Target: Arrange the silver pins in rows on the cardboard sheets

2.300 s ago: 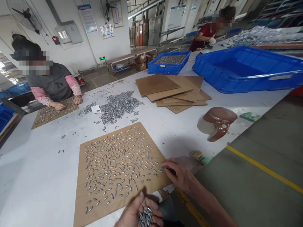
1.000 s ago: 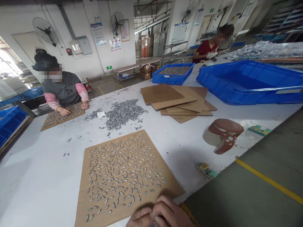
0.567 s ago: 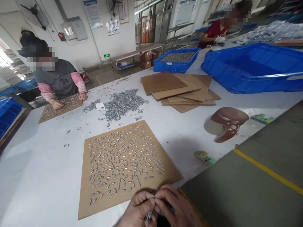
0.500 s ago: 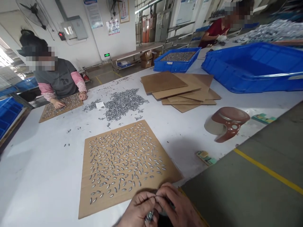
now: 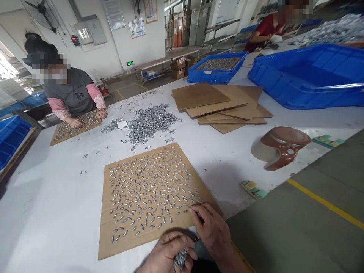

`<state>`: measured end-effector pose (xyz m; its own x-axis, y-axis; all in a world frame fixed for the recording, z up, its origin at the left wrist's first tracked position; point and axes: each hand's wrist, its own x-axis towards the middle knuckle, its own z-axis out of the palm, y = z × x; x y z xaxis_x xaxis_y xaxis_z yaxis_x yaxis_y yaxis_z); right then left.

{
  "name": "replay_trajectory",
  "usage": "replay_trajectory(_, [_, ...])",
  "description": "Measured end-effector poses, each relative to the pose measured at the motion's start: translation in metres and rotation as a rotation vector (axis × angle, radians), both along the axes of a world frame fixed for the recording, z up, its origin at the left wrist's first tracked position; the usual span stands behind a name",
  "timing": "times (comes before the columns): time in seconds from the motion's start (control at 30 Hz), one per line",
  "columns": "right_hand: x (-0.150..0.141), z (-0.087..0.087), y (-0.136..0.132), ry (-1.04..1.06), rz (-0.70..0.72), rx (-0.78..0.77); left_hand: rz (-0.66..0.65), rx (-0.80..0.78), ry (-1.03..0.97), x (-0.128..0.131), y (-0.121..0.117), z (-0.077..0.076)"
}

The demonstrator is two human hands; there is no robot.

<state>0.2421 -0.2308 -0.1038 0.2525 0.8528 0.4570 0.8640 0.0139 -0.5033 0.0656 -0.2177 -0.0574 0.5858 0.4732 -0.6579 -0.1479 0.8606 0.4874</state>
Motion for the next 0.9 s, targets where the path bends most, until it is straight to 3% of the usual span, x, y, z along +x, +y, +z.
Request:
replay_trajectory(0.17, [0.001, 0.004, 0.002, -0.033, -0.024, -0.002, -0.022, -0.031, -0.003, 0.002, 0.002, 0.005])
replay_trajectory(0.37, [0.007, 0.014, -0.008, 0.108, 0.019, 0.115, -0.026, 0.005, -0.023, 0.002, 0.002, 0.004])
replay_trajectory(0.57, [0.053, 0.028, 0.008, 0.11, 0.025, 0.107, -0.02, 0.032, -0.054, 0.008, -0.002, -0.014])
replay_trajectory(0.7, [0.076, 0.04, 0.029, 0.032, 0.174, -0.008, -0.032, 0.027, -0.039, 0.008, -0.001, -0.017])
replay_trajectory(0.9, [0.048, 0.032, 0.021, -0.009, 0.457, -0.138, -0.046, 0.028, -0.017, 0.0, 0.002, -0.007])
